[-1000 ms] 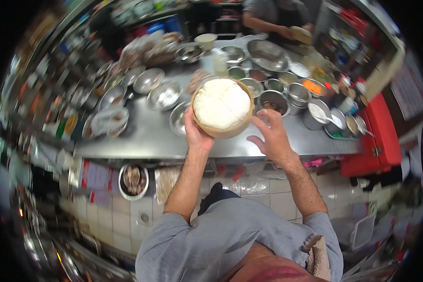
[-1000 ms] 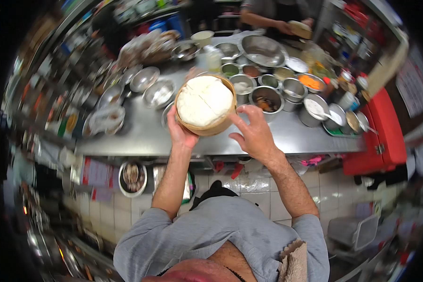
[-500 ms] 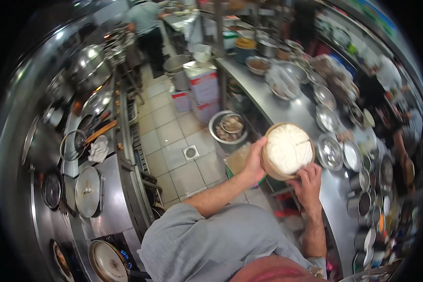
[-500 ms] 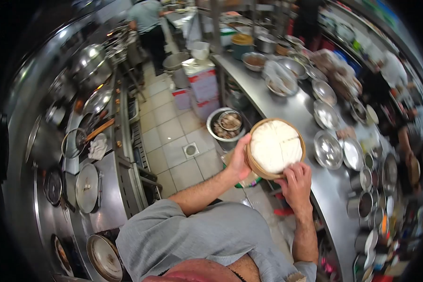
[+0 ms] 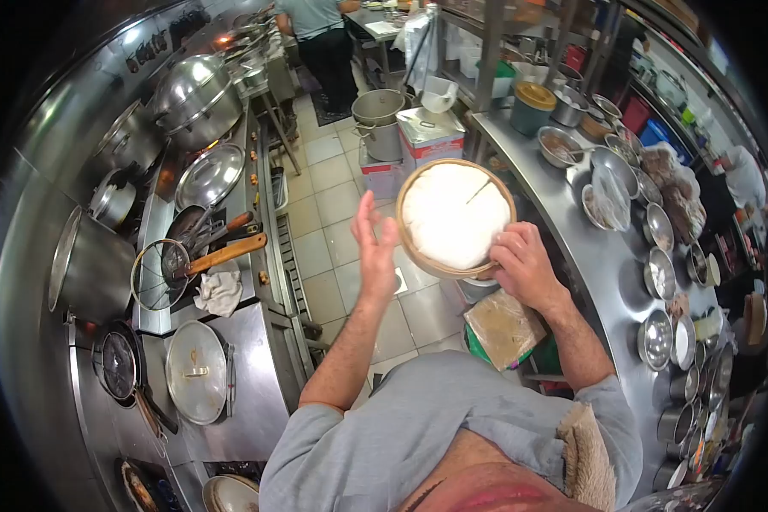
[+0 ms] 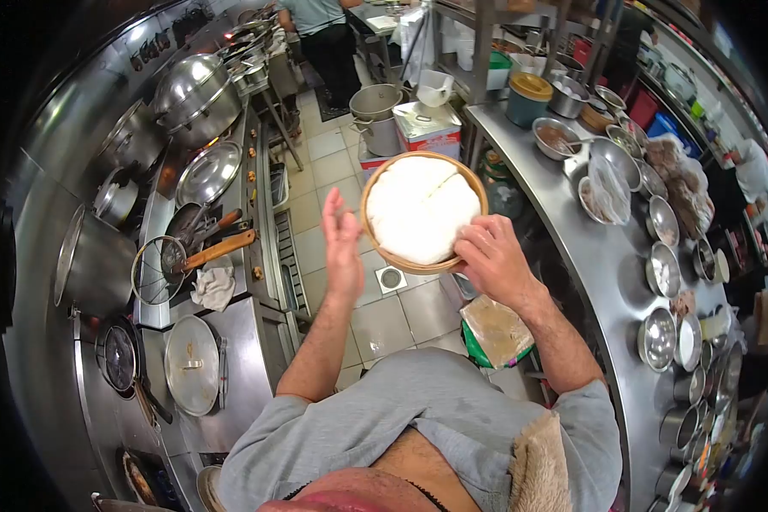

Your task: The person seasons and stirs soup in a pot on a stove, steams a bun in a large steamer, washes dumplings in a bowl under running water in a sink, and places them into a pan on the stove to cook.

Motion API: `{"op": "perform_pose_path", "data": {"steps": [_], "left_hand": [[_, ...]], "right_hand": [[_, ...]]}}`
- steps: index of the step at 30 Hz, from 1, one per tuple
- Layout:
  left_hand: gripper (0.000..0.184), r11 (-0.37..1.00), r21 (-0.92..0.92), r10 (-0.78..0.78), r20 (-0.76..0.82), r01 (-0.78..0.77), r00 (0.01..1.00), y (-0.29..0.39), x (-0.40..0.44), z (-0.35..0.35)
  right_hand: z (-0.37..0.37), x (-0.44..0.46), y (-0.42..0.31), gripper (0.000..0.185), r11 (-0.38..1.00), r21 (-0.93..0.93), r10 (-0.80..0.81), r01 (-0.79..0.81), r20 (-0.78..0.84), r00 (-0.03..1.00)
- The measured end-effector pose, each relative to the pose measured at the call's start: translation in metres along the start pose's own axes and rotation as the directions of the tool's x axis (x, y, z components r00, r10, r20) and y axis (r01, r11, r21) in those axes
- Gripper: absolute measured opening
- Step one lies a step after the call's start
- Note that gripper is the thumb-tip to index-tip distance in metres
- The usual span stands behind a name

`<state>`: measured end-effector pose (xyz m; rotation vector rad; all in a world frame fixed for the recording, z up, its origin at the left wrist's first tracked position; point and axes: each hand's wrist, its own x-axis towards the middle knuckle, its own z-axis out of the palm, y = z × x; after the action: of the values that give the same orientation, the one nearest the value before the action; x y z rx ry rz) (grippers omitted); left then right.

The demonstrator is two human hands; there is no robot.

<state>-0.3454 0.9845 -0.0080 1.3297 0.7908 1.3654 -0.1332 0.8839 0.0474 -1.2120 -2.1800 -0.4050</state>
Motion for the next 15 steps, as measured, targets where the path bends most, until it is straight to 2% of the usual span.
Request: {"op": "perform_pose_path", "data": {"steps": [1, 3, 4, 6, 7, 9, 15], "left_hand": [[0.066, 1.000, 0.008, 0.002, -0.018, -0.002, 1.000, 0.007, 0.015, -0.014], [0.058, 0.961, 0.200, 0.173, 0.094, -0.189, 0.980, 0.026, 0.040, -0.034], [0.058, 0.958, 0.218, 0.175, 0.067, -0.185, 0.982, 0.023, 0.054, -0.043], [0.051, 0.906, 0.352, 0.196, 0.141, -0.234, 0.971, 0.018, 0.080, -0.058], [0.051, 0.899, 0.370, 0.201, 0.121, -0.232, 0.972, 0.016, 0.091, -0.063], [0.049, 0.802, 0.540, 0.209, 0.145, -0.254, 0.967, 0.011, 0.113, -0.068], [0.043, 0.797, 0.568, 0.229, 0.029, -0.205, 0.973, -0.001, 0.179, -0.067]], "right_hand": [[0.012, 0.014, 0.006, 0.033, 0.999, 0.015, -0.034, 0.034, -0.001, 0.999], [0.037, 0.038, 0.018, 0.033, 0.993, 0.072, -0.088, 0.089, -0.006, 0.996], [0.049, 0.049, 0.025, 0.033, 0.986, 0.109, -0.128, 0.129, -0.014, 0.992], [0.071, 0.070, 0.038, 0.034, 0.970, 0.167, -0.176, 0.177, -0.018, 0.984], [0.082, 0.081, 0.047, 0.035, 0.959, 0.197, -0.203, 0.203, -0.021, 0.979], [0.100, 0.103, 0.065, 0.035, 0.940, 0.231, -0.253, 0.253, -0.031, 0.967], [0.145, 0.163, 0.133, 0.035, 0.877, 0.344, -0.334, 0.337, -0.069, 0.940]]}}
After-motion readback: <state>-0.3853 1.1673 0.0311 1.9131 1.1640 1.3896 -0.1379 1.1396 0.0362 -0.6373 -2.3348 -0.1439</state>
